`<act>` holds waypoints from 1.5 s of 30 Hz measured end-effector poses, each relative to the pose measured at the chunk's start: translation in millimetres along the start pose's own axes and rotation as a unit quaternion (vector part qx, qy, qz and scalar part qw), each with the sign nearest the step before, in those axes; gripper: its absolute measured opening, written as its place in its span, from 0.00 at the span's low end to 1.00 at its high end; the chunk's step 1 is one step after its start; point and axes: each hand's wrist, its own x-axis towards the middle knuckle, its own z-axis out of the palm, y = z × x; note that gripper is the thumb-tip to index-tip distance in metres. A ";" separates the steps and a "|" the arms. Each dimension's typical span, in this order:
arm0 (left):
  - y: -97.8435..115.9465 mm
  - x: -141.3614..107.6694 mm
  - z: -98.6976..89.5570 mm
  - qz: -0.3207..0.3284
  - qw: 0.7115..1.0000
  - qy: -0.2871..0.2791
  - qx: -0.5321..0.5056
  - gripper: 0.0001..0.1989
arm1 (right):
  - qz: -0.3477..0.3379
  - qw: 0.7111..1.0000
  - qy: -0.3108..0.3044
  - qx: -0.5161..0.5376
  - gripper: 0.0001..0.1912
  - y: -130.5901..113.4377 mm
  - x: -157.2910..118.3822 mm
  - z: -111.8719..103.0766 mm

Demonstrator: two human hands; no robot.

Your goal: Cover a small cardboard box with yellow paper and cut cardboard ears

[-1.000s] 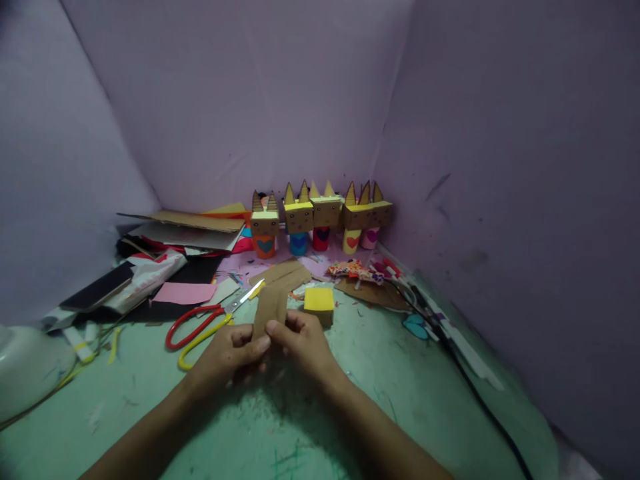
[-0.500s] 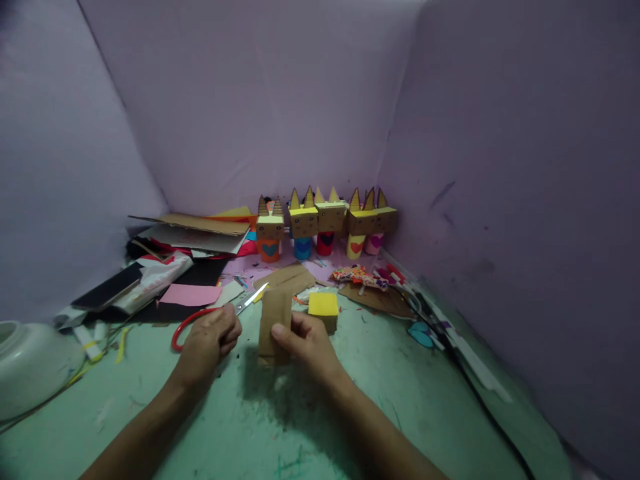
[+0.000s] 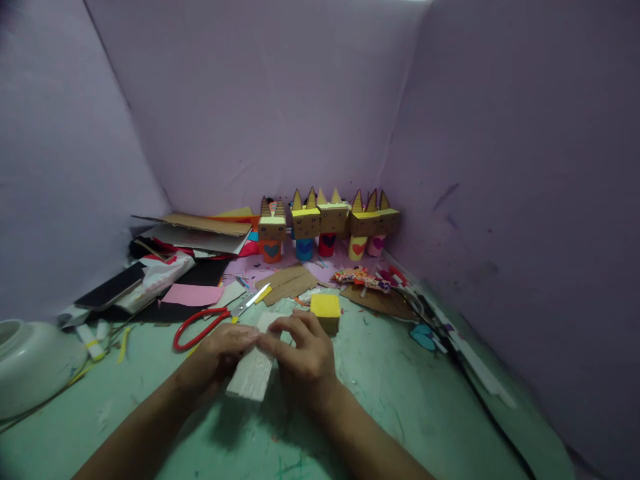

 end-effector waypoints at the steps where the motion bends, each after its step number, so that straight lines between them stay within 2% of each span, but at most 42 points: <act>1: 0.4 -0.1 0.4 -0.002 1.000 0.000 0.001 0.16 | -0.004 1.000 0.003 0.002 0.13 -0.2 0.0 0.0; 8: 0.3 1.7 -4.5 -0.007 1.000 -0.017 0.005 0.15 | 0.039 0.999 0.001 0.013 0.15 -0.2 -3.0 0.1; 17: 0.9 1.1 -5.6 -0.008 0.999 -0.016 0.033 0.13 | 0.040 0.999 0.008 -0.004 0.13 -0.3 -1.9 -0.7; 22: 0.3 2.6 -4.5 0.018 0.999 0.007 0.035 0.15 | 0.030 0.999 0.013 0.020 0.13 -1.0 0.5 -2.4; 24: -0.5 4.6 -5.4 0.039 0.997 0.041 0.061 0.16 | 0.064 0.996 -0.002 0.068 0.12 -2.3 1.9 -3.0; 25: -0.9 5.8 -6.2 0.046 0.994 0.060 0.076 0.17 | 0.109 0.988 -0.013 0.104 0.09 -2.9 2.6 -3.0; 26: -1.3 6.9 -7.1 0.052 0.992 0.079 0.088 0.18 | 0.175 0.973 -0.025 0.149 0.05 -3.1 3.0 -2.9; 27: -1.5 7.9 -8.0 0.057 0.990 0.093 0.095 0.17 | 0.255 0.945 -0.041 0.202 0.02 -2.9 3.2 -2.4; 28: -1.7 8.8 -8.5 0.061 0.988 0.101 0.095 0.16 | 0.338 0.903 -0.054 0.260 0.03 -2.1 3.1 -1.6; 30: -2.1 9.7 -8.5 0.067 0.988 0.104 0.089 0.14 | 0.466 0.801 -0.074 0.368 0.10 1.1 1.6 0.9; 32: -2.8 9.8 -7.0 0.063 0.990 0.090 0.091 0.14 | 0.533 0.719 -0.076 0.440 0.14 4.9 -0.7 3.9; 34: -3.8 9.3 -4.7 0.056 0.992 0.063 0.097 0.15 | 0.564 0.675 -0.068 0.471 0.15 6.9 -2.2 6.1; 36: -4.4 8.5 -2.7 0.053 0.992 0.037 0.105 0.15 | 0.579 0.650 -0.064 0.488 0.15 5.9 -1.7 6.5; 39: -4.1 7.6 -1.0 0.045 0.991 0.026 0.126 0.15 | 0.591 0.629 -0.065 0.501 0.15 1.6 1.6 5.1; 45: -3.8 8.3 -2.5 0.040 0.987 0.028 0.150 0.16 | 0.600 0.632 -0.052 0.488 0.14 0.9 2.9 5.2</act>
